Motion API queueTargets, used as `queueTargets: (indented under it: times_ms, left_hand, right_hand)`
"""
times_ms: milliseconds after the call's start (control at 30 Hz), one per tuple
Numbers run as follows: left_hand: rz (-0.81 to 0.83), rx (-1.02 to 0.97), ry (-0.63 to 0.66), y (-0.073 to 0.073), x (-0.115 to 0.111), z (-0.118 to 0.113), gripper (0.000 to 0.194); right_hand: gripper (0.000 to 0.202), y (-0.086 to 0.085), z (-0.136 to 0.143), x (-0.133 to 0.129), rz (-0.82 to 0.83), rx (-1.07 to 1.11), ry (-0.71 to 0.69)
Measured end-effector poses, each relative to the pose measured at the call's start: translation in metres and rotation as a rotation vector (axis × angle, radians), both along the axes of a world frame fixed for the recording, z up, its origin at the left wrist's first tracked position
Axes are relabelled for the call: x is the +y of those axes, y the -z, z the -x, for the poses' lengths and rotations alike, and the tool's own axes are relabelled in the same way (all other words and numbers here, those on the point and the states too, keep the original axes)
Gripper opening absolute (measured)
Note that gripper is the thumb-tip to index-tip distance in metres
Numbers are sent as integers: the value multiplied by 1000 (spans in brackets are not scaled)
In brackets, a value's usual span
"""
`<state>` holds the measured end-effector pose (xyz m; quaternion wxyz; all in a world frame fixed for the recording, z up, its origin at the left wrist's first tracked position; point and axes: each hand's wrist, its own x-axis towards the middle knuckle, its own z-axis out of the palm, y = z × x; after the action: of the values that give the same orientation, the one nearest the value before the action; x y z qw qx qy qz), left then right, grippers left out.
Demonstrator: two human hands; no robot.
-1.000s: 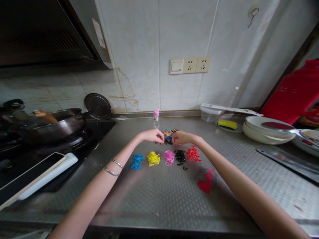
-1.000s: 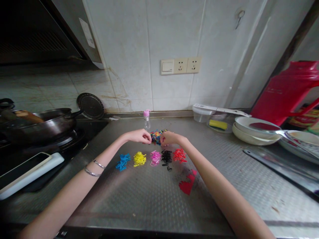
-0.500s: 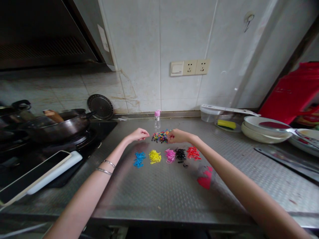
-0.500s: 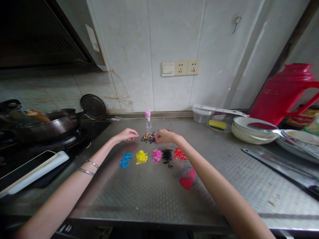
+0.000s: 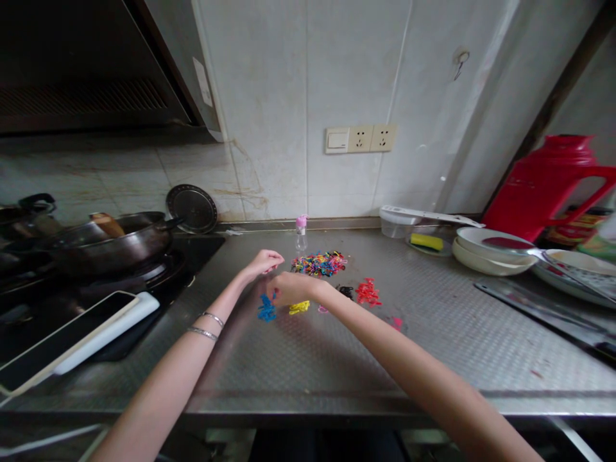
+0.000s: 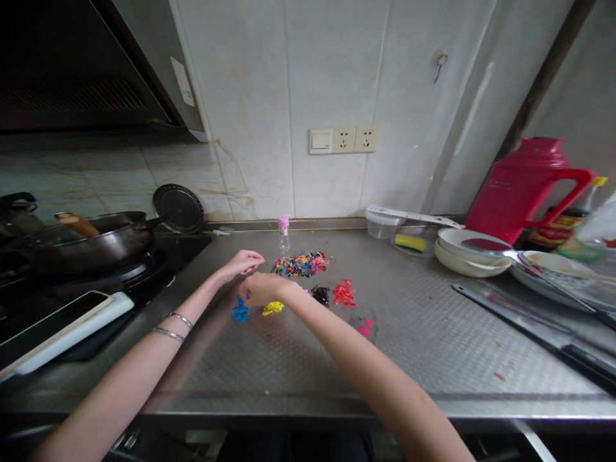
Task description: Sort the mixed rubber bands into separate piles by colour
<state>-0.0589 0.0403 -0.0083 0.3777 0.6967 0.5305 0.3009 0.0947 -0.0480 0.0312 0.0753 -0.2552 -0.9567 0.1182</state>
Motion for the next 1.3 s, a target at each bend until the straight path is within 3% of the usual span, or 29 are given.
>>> queueTargets:
  times_ms: [133,300,433,600,800,1300]
  left_hand:
    - [-103,99,-45,9,6,-5,22]
    - [-252,232,-51,14,5,-11,17]
    - [-291,235,-38,15,5,-18,21]
    - [-287,267,91,16,7,-29,25]
    - [-361,387,102,9,1,-34,24]
    - [-304,375,71,7,1,-26,20]
  right_hand:
    - [22,-3,-18,0,0,-22,84]
    - [22,-4,-77,19,-31,61,238]
    - [22,7,-131,39,-35,125,471]
    - [24,29,-177,53,-24,207,601]
    - [27,45,-193,54,-36,246,640]
    - [26,50,-198,54,-16,217,644]
